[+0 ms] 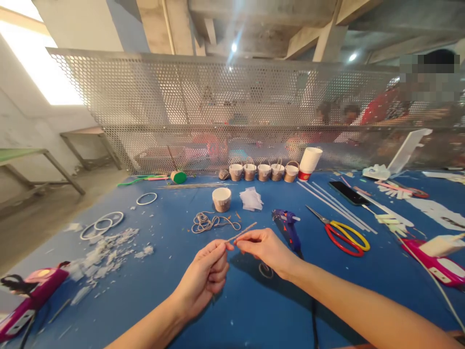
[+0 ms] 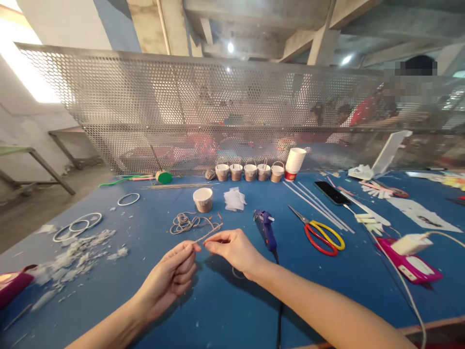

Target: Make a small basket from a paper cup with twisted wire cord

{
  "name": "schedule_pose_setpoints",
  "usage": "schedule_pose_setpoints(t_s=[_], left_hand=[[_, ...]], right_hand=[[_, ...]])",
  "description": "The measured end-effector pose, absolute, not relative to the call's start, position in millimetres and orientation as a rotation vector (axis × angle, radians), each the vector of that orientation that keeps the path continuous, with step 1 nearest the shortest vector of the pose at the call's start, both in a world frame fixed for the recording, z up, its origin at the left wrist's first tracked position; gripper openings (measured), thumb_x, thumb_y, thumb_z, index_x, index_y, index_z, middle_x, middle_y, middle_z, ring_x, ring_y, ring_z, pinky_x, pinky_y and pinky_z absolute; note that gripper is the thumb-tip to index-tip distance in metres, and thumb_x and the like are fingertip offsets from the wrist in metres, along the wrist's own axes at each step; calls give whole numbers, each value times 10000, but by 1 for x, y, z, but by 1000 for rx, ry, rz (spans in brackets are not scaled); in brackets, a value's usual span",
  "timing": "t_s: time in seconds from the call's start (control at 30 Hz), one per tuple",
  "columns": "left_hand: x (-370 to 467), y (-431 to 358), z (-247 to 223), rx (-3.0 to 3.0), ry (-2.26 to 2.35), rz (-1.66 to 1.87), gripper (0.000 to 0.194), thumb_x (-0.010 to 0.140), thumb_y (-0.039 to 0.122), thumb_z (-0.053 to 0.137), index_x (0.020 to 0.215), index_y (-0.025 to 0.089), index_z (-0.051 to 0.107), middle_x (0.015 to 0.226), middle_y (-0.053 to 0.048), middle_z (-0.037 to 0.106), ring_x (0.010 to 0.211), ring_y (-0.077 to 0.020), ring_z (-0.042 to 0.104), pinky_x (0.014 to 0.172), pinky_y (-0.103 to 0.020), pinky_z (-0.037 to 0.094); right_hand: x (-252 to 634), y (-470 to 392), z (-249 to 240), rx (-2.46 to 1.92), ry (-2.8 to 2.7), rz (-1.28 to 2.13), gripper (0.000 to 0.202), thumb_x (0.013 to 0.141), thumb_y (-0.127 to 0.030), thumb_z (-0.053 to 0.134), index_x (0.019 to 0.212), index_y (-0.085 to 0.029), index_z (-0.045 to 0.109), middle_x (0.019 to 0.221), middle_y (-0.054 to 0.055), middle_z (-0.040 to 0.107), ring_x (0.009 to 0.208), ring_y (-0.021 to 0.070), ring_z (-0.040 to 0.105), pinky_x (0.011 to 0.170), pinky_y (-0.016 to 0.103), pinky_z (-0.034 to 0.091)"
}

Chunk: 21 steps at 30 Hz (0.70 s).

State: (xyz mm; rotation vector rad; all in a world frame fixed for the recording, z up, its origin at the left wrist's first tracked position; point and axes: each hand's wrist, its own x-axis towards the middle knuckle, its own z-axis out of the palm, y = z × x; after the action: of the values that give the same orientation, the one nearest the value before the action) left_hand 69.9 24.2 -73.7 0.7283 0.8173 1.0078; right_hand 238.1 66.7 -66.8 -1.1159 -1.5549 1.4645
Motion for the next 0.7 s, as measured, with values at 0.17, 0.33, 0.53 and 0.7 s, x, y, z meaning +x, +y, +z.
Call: schedule_pose_setpoints(t_s=[0.17,0.33,0.53,0.7], left_hand=[[64,24,-72,772,789,879,287,732,428,685,771,161,589,438,132,168,390,-34,78,336,-152,74],[68,23,-70,993,1004,823,328,731,468,655,748,144,606,412,123,235,377,-38,132,350,-171,109],[75,22,-74,994,1194,1049,374,732,537,625,750,169,560,461,118,227,405,-47,174,375,-171,139],[73,25,-76,752,954,1102,323,745,478,652,830,183,551,481,129,171,424,-45,78,364,-151,82]], right_hand=[[243,95,-51,-1069,-1625,1637,171,586,-300,767,645,-150,709,596,-20,627,587,103,520,608,244,412],[248,113,-17,-1053,-2161,1578,105,641,-249,725,647,-146,702,591,-27,619,570,95,502,572,226,390],[240,79,-17,-1076,-2503,661,132,774,-183,617,705,-184,730,701,15,672,656,143,558,583,251,373],[237,57,-46,-986,-2350,340,218,838,-138,551,750,-194,742,689,33,649,688,159,563,620,269,381]])
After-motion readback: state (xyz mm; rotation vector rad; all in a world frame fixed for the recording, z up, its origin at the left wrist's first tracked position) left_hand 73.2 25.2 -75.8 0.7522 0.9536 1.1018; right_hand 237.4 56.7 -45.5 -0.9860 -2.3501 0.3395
